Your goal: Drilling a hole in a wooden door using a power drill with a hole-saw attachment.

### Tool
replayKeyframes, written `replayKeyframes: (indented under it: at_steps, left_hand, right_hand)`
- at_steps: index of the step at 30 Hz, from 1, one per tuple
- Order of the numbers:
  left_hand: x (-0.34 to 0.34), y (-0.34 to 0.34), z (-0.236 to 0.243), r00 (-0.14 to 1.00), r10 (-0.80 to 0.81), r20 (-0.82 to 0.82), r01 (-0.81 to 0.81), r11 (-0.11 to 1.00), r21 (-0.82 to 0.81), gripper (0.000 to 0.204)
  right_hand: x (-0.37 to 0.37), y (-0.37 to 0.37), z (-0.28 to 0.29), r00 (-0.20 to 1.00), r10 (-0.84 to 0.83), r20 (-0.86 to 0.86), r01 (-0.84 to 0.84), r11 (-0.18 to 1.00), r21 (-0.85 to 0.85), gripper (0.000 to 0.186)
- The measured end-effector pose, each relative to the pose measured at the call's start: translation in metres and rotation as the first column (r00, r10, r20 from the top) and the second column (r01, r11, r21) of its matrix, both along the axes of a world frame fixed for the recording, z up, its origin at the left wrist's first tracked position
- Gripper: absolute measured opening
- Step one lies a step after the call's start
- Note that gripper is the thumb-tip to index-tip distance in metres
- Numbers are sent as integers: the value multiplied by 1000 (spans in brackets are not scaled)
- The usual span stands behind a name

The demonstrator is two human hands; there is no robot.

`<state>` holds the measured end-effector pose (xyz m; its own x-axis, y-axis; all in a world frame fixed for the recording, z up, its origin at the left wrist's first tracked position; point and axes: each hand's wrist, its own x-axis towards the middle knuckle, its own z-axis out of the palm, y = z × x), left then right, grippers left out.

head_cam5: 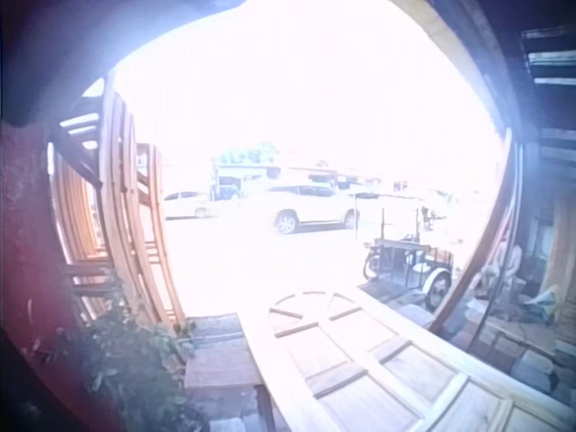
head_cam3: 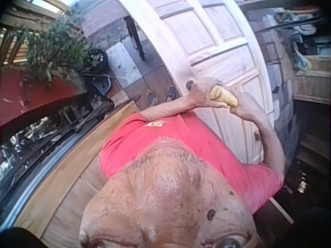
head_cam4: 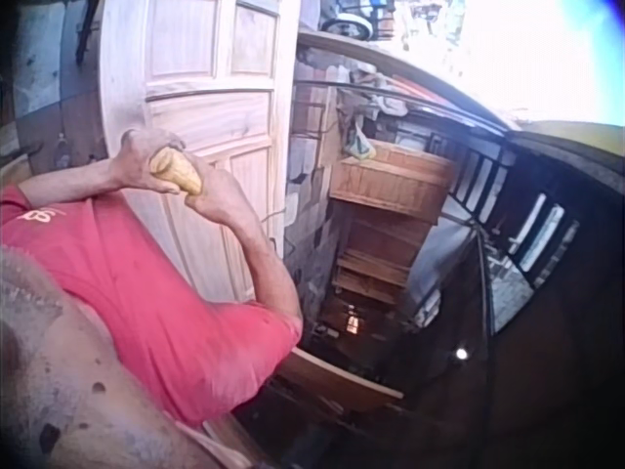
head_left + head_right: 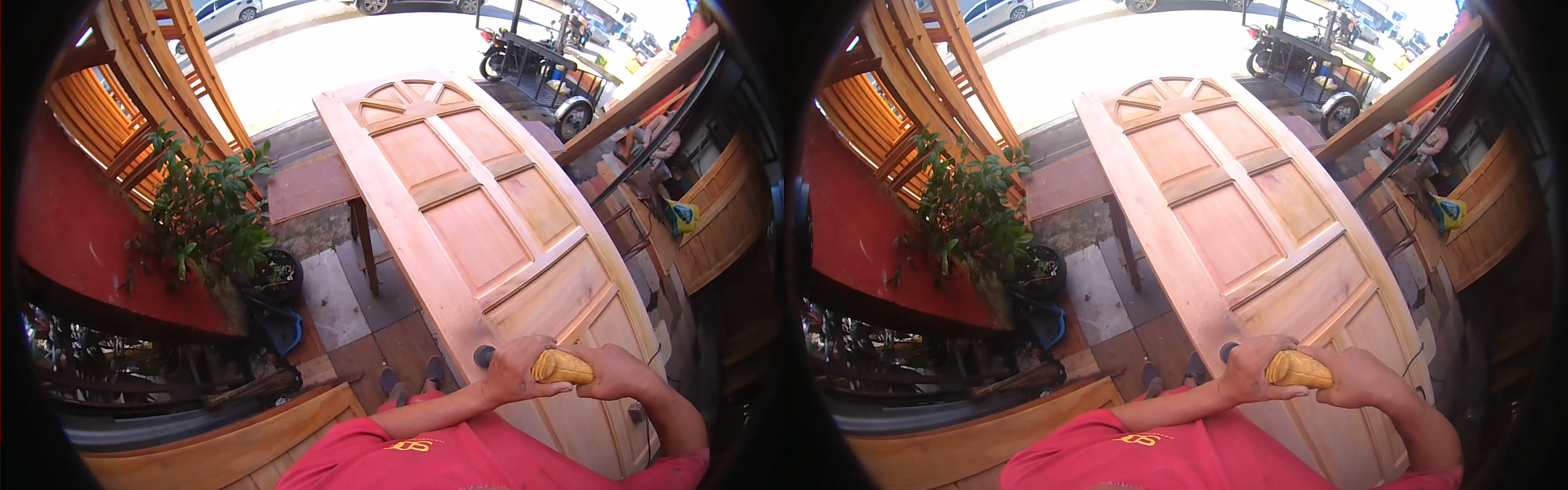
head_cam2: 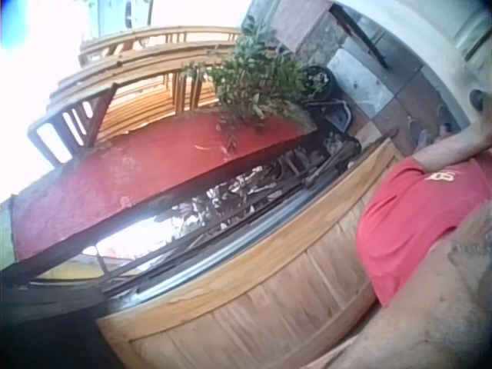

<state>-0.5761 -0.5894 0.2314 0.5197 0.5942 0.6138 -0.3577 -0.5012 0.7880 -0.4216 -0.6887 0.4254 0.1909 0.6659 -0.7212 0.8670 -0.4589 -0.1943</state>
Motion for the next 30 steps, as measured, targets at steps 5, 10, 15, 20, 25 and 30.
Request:
replayKeyframes:
  at_steps: [5, 10, 15, 20, 25, 30]
  left_hand:
    - [-2, 0, -2, 998, -44, -52, 44, 999, -15, 69]
    - [-2, 1, 0, 997, -52, -57, 50, 998, -29, 69]
    - [-1, 3, 2, 999, -37, -26, 37, 999, -17, 68]
    - [2, 3, -4, 1000, -6, -1, 6, 1000, 27, 69]
    - [5, 2, -7, 1000, 10, 7, -10, 1000, 4, 69]
    - [4, 3, -5, 1000, 18, 12, -18, 1000, 7, 72]
  right_hand:
    - [0, -1, -1, 1000, -4, -6, 4, 999, 42, 85]
    - [-1, 2, 1, 1000, -8, 7, 8, 999, -37, 91]
    - [-4, 5, 5, 999, -45, -2, 45, 998, -45, 91]
    - [-4, 3, 2, 996, -70, -62, 73, 996, 42, 87]
    - [-4, 2, 0, 989, -112, -95, 115, 993, 30, 84]
    - [-8, 5, 0, 979, -150, -137, 160, 985, 69, 82]
